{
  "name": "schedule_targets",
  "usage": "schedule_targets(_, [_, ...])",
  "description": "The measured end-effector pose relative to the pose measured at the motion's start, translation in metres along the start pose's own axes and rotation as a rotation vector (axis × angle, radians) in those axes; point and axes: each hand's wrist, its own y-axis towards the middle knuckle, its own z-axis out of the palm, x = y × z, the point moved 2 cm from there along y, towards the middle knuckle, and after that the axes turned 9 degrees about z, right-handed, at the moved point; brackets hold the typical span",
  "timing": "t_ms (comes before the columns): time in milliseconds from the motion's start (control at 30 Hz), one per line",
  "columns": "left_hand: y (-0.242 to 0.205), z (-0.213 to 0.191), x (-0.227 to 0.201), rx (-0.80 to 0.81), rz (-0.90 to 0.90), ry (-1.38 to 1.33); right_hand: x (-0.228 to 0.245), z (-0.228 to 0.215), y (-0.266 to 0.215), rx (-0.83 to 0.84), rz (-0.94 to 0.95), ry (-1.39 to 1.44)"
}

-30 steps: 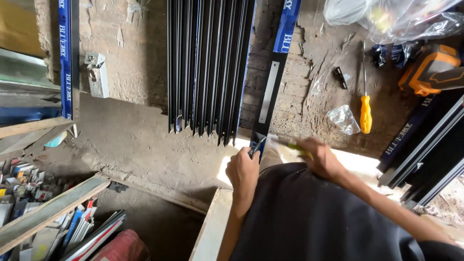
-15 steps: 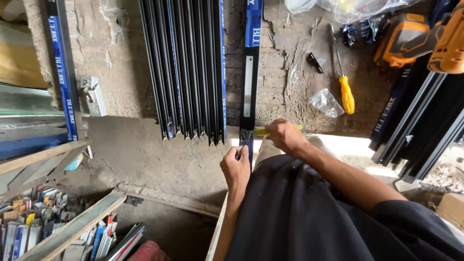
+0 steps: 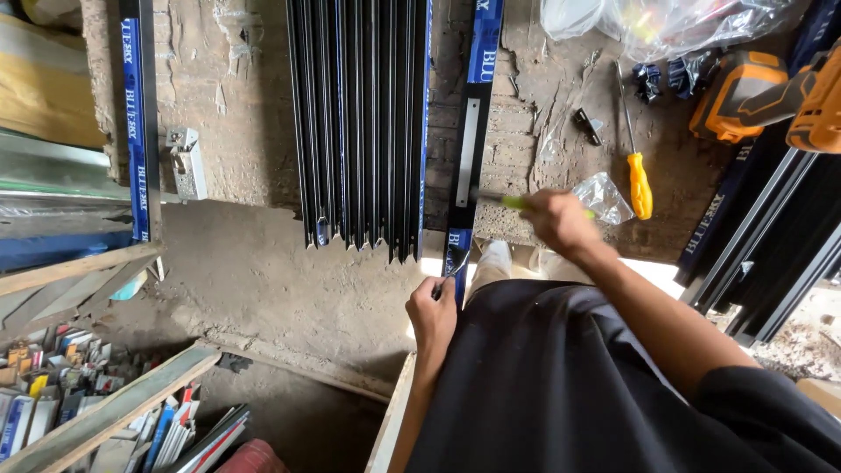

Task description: The person uses a utility knife to cut a protective blue film from a black metal window frame. They then use a yellow screwdriver to tighten screws on the frame. Finally, they handle small plastic bags containing hardware components.

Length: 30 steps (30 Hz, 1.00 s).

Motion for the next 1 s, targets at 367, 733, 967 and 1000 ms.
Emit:
schedule_targets(367, [0.002, -0.013, -0.014, 0.099, 0.124, 0.058, -0.060, -0.075, -0.050, -0.277, -0.019, 0.221])
schedule_targets(733, [0.062, 0.034, -0.039, 0.134, 0.132, 0.322, -0.107, -0.058, -0.095, -0.311, 0.243, -0.018])
schedule_targets(967, [0.114, 0.063, 0.007, 0.148, 0.235, 0.400, -0.121, -0.082, -0.051, -0.474, 0.313, -0.315])
schedule_targets(1000, [0.120, 0.064, 0.009, 0.214, 0.232, 0.424, -0.119, -0.083, -0.048, -0.488, 0.297, -0.264])
